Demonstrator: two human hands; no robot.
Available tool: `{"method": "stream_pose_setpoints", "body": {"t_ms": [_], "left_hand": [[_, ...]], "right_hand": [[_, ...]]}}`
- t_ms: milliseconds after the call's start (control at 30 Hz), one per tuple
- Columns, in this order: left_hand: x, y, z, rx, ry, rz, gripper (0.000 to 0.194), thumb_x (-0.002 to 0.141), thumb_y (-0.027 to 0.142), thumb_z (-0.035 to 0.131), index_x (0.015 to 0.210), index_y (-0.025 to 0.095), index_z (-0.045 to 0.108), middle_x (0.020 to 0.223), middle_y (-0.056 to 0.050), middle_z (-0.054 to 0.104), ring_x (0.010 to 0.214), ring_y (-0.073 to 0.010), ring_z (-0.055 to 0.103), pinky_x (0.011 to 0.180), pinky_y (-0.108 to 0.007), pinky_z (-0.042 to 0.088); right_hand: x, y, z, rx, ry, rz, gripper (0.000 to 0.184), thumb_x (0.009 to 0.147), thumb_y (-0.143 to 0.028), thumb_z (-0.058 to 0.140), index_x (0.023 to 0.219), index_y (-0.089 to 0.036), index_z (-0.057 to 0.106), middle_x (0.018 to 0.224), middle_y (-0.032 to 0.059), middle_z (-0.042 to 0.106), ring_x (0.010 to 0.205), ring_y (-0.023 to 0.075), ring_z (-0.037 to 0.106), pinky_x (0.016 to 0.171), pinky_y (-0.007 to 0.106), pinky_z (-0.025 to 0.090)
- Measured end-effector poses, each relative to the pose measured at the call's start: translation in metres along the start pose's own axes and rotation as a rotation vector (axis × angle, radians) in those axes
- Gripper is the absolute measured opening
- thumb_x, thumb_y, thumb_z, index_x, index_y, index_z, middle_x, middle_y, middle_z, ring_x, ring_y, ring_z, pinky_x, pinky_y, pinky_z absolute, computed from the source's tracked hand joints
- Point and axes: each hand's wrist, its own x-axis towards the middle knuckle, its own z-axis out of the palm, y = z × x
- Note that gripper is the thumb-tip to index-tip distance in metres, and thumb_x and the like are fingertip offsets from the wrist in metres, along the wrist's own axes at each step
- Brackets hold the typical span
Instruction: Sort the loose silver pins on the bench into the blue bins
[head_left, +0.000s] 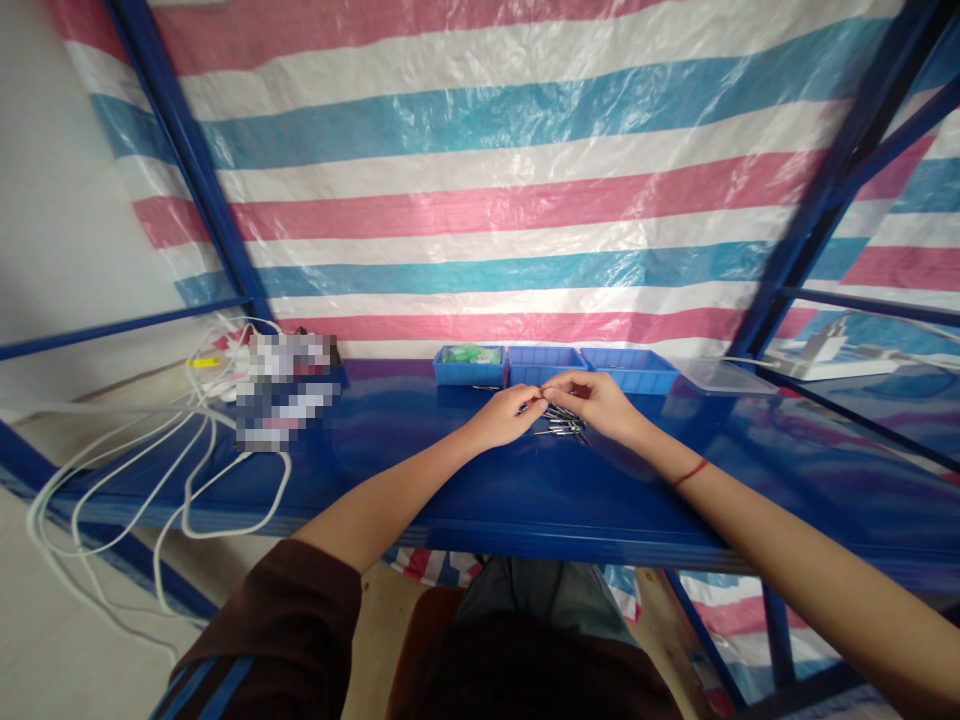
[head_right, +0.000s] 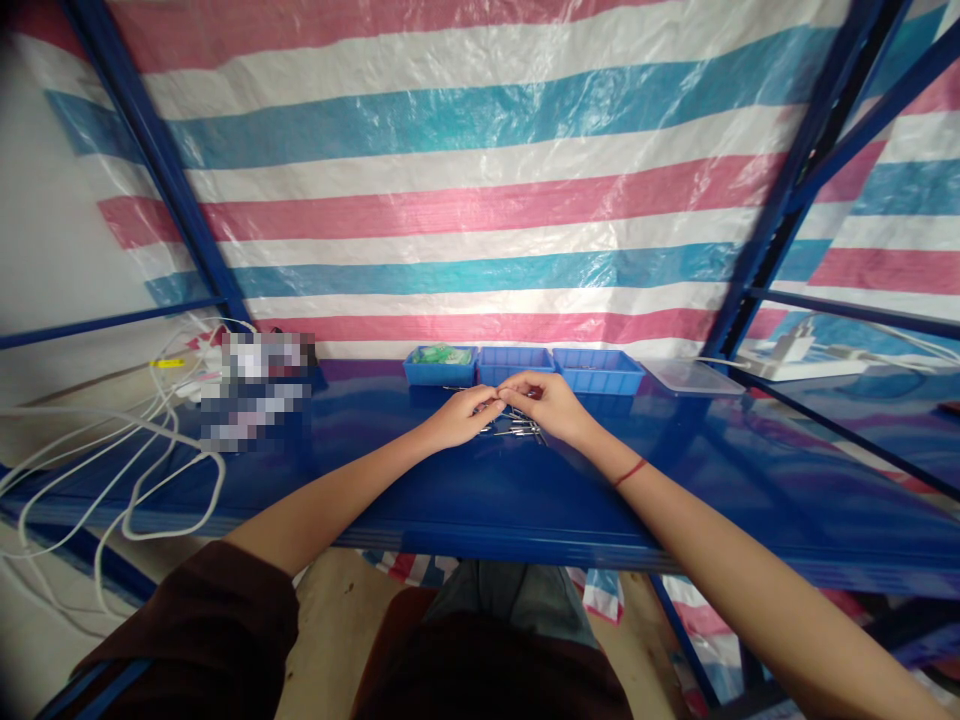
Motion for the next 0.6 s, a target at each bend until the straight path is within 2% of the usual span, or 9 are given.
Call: {"method": "stream_pose_setpoints", "body": {"t_ms": [233,333,467,600], "left_hand": [[0.0,0.003,-0.003,0.043,0.031,0.016,0.024,0.086,0.032,0.044,0.079,0.016,0.059,0.077,-0.002,0.059,0.076,-0.0138,0.055,0.071,-0.024,0.043],[0.001,0.003,-0.004,0.007,0.109,0.002,0.017,0.083,0.03,0.051,0.085,0.017,0.061,0.082,-0.002,0.062,0.081,-0.0141,0.057,0.076,-0.025,0.043],[0.001,0.005,-0.008,-0.021,0.218,-0.009,0.015,0.08,0.031,0.056,0.08,0.017,0.062,0.082,-0.002,0.064,0.082,-0.0144,0.057,0.078,-0.026,0.044],[0.001,0.008,-0.011,-0.021,0.259,-0.02,0.016,0.08,0.033,0.056,0.079,0.018,0.063,0.081,-0.002,0.064,0.082,-0.0148,0.058,0.078,-0.027,0.045]], "right_hand": [[-0.003,-0.003,0.001,-0.092,0.001,-0.057,0.032,0.071,-0.045,0.064,0.079,-0.015,0.068,0.079,0.0077,0.068,0.071,0.0179,0.061,0.067,0.032,0.049],[-0.004,-0.007,0.001,-0.111,-0.005,-0.091,0.031,0.072,-0.045,0.063,0.08,-0.016,0.07,0.082,0.0079,0.068,0.073,0.0179,0.061,0.067,0.031,0.049],[-0.002,-0.005,-0.002,-0.153,0.021,-0.096,0.031,0.073,-0.045,0.061,0.084,-0.017,0.07,0.083,0.0075,0.068,0.072,0.0176,0.061,0.064,0.03,0.048],[0.0,0.002,-0.005,-0.265,0.027,-0.084,0.032,0.077,-0.045,0.057,0.086,-0.017,0.07,0.084,0.008,0.069,0.07,0.0179,0.061,0.063,0.031,0.048]]}}
